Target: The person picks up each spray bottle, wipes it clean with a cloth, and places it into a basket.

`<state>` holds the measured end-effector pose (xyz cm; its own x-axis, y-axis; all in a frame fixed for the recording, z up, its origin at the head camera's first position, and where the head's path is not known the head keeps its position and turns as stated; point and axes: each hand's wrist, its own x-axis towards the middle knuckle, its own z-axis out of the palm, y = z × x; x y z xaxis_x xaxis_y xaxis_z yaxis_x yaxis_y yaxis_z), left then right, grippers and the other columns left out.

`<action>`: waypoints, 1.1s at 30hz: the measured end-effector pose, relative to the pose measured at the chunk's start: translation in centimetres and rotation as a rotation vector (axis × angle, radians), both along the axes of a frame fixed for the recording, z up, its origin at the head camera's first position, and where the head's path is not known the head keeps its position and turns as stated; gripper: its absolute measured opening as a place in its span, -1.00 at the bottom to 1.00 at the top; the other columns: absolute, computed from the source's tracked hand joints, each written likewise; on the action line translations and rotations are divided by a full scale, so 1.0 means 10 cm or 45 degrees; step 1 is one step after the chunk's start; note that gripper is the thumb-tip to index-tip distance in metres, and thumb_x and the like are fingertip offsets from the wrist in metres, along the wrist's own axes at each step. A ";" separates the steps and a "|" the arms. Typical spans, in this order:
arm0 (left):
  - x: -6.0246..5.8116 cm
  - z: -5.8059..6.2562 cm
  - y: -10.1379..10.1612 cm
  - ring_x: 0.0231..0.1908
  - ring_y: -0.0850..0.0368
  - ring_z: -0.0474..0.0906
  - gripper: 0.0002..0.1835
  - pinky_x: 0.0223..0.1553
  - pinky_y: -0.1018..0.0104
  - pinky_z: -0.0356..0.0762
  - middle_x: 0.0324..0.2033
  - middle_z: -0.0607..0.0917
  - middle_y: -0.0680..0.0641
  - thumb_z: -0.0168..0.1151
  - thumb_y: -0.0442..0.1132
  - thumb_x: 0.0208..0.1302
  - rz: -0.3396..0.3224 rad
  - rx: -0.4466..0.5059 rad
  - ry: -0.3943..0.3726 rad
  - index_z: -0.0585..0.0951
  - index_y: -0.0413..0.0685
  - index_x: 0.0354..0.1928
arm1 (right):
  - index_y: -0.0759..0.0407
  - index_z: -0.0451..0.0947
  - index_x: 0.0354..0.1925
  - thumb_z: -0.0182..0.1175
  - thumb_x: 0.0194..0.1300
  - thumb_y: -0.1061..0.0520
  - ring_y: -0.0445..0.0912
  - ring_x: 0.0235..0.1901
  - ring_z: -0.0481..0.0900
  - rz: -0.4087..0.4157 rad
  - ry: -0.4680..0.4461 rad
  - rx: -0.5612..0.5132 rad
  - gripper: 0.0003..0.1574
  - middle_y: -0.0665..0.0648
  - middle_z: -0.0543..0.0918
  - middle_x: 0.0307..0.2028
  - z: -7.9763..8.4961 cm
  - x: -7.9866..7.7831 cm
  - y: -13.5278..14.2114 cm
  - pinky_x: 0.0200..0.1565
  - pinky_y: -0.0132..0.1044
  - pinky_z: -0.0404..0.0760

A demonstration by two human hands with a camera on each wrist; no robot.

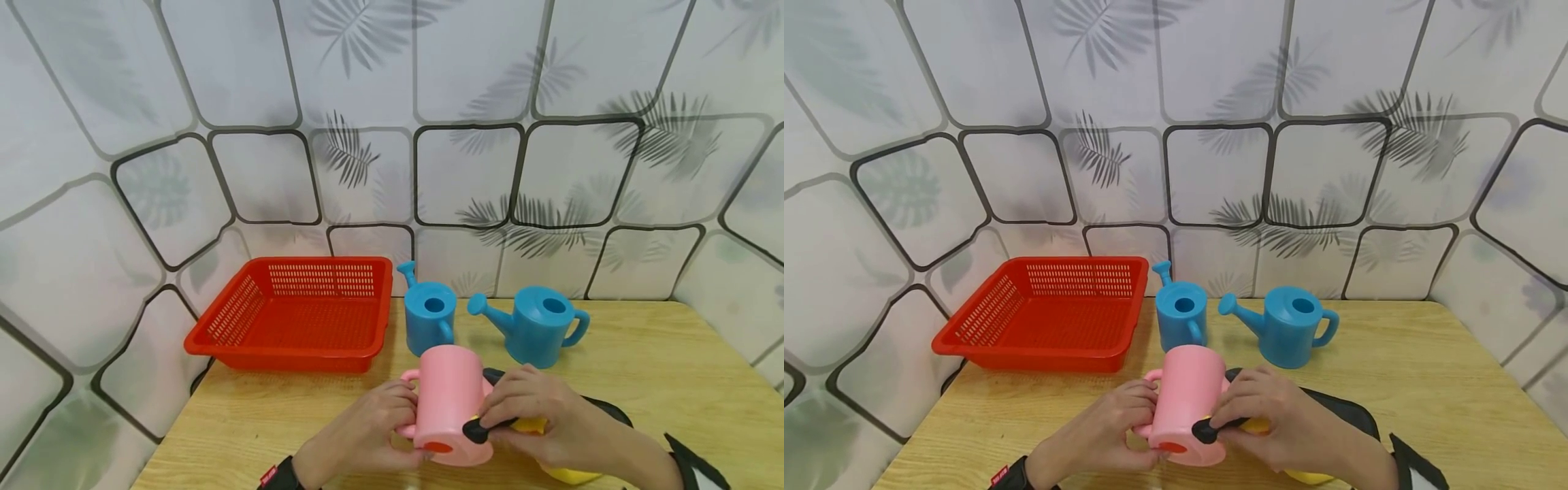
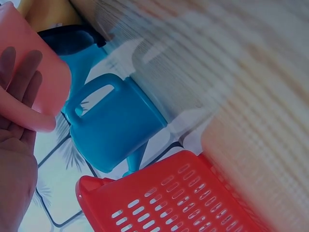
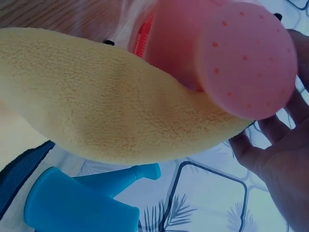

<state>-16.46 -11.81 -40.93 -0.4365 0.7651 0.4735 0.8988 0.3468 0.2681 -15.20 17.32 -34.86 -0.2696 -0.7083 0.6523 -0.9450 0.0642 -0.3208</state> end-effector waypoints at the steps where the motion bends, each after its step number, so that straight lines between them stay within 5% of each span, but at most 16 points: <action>1: 0.00 0.00 0.00 -0.17 0.40 0.50 -0.69 0.15 0.25 0.49 -0.29 0.73 0.18 0.30 0.02 0.17 -0.005 0.004 -0.001 0.62 0.09 -0.08 | 0.04 0.67 -0.14 0.39 0.13 0.14 -0.11 -0.17 0.56 -0.027 -0.002 0.003 -0.73 0.06 0.72 -0.18 -0.01 0.00 0.01 -0.19 -0.23 0.55; 16: 0.10 0.04 0.05 -0.14 0.38 0.45 -0.84 0.06 0.43 0.48 -0.45 0.68 0.18 0.30 -0.04 0.12 -0.070 0.093 0.120 0.60 0.06 -0.38 | 0.23 0.70 -0.20 0.42 0.09 0.20 -0.06 -0.26 0.63 -0.191 0.108 -0.187 -0.74 0.18 0.72 -0.26 -0.17 -0.25 0.10 -0.14 -0.54 0.61; 24: 0.08 0.07 0.05 -0.10 0.39 0.45 -0.80 0.11 0.40 0.47 -0.40 0.72 0.19 0.29 0.00 0.14 -0.048 0.040 0.051 0.63 0.08 -0.29 | 0.20 0.73 -0.23 0.51 -0.29 0.45 -0.14 -0.32 0.66 -0.520 0.093 -0.148 -0.48 0.08 0.74 -0.32 -0.18 -0.36 0.22 -0.30 -0.58 0.66; 27: 0.07 0.08 0.04 -0.09 0.38 0.47 -0.78 0.12 0.37 0.48 -0.37 0.73 0.18 0.30 0.01 0.15 -0.055 0.025 0.049 0.63 0.08 -0.25 | 0.17 0.74 -0.21 0.49 -0.24 0.44 -0.16 -0.28 0.67 -0.586 0.014 -0.084 -0.50 0.05 0.76 -0.30 -0.19 -0.35 0.26 -0.25 -0.61 0.64; 33: 0.08 0.06 0.02 -0.07 0.35 0.46 -0.78 0.11 0.36 0.49 -0.36 0.73 0.18 0.28 0.02 0.17 -0.052 0.000 0.051 0.64 0.08 -0.24 | 0.15 0.74 -0.21 0.49 -0.29 0.47 -0.16 -0.29 0.66 -0.525 0.082 -0.107 -0.44 0.05 0.76 -0.31 -0.19 -0.34 0.25 -0.30 -0.57 0.65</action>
<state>-15.68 -11.59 -40.28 -0.3852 0.7822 0.4898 0.9224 0.3094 0.2313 -18.64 19.84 -36.79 -0.4759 -0.4935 0.7280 -0.8640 0.4171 -0.2820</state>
